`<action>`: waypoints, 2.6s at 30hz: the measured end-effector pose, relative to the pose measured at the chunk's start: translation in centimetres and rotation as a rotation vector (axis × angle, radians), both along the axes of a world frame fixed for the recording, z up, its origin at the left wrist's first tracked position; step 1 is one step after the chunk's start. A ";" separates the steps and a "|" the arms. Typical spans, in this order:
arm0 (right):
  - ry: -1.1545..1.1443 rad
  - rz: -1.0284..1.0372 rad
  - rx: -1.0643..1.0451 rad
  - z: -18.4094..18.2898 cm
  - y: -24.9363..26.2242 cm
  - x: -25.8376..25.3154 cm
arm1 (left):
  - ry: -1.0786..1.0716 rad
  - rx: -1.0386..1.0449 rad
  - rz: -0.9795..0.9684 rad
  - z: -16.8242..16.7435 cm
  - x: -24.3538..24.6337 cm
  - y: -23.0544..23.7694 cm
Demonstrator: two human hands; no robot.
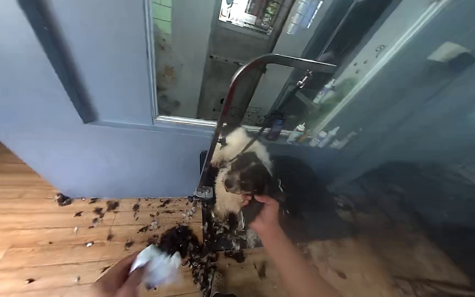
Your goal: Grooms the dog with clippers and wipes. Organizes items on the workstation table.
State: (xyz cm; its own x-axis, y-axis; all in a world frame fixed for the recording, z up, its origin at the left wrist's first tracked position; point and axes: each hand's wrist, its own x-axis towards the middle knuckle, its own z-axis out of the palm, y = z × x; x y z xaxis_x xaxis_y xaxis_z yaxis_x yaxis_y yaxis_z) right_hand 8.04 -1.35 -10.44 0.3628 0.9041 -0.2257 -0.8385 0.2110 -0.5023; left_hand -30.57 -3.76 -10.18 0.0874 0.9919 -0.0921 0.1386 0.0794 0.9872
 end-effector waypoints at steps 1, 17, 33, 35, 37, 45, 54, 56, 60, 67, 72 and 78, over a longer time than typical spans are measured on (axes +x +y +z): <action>0.017 0.021 0.002 -0.1 -0.1 0.3 | -0.050 -0.052 0.052 -0.1 5.5 1.9; 0.151 0.297 0.007 0.1 -0.7 6.6 | -1.201 -0.657 0.230 1.7 29.3 7.5; 0.255 0.518 0.114 -0.6 -0.5 9.5 | -1.415 -0.461 0.102 -2.6 29.8 5.9; 0.260 0.519 0.115 -0.6 -0.5 9.6 | -1.393 -0.434 0.095 -3.2 30.1 6.0; 0.264 0.521 0.123 -0.5 -0.6 9.6 | -1.313 -0.415 0.123 -3.1 30.4 6.2; 0.215 0.498 0.095 -0.2 -0.8 9.1 | -1.001 -0.200 0.027 -1.3 30.1 7.5; 0.110 0.297 0.054 1.0 -0.8 6.8 | -1.052 -0.702 -0.509 1.1 25.5 13.2; 0.098 0.253 0.027 1.3 -0.7 6.2 | -1.070 -0.782 -0.569 1.1 25.3 14.0; 0.088 0.196 0.033 1.1 -1.0 5.4 | -1.085 -0.868 -0.620 0.8 25.1 14.8; 0.109 0.182 0.072 0.8 -1.4 5.0 | -1.104 -0.953 -0.571 1.8 25.4 14.8; 0.124 0.158 0.104 0.8 -1.4 4.7 | -1.071 -0.983 -0.540 2.8 25.4 14.7; 0.161 0.163 0.124 1.2 -1.4 4.7 | -1.150 -0.990 -0.677 1.3 24.4 15.0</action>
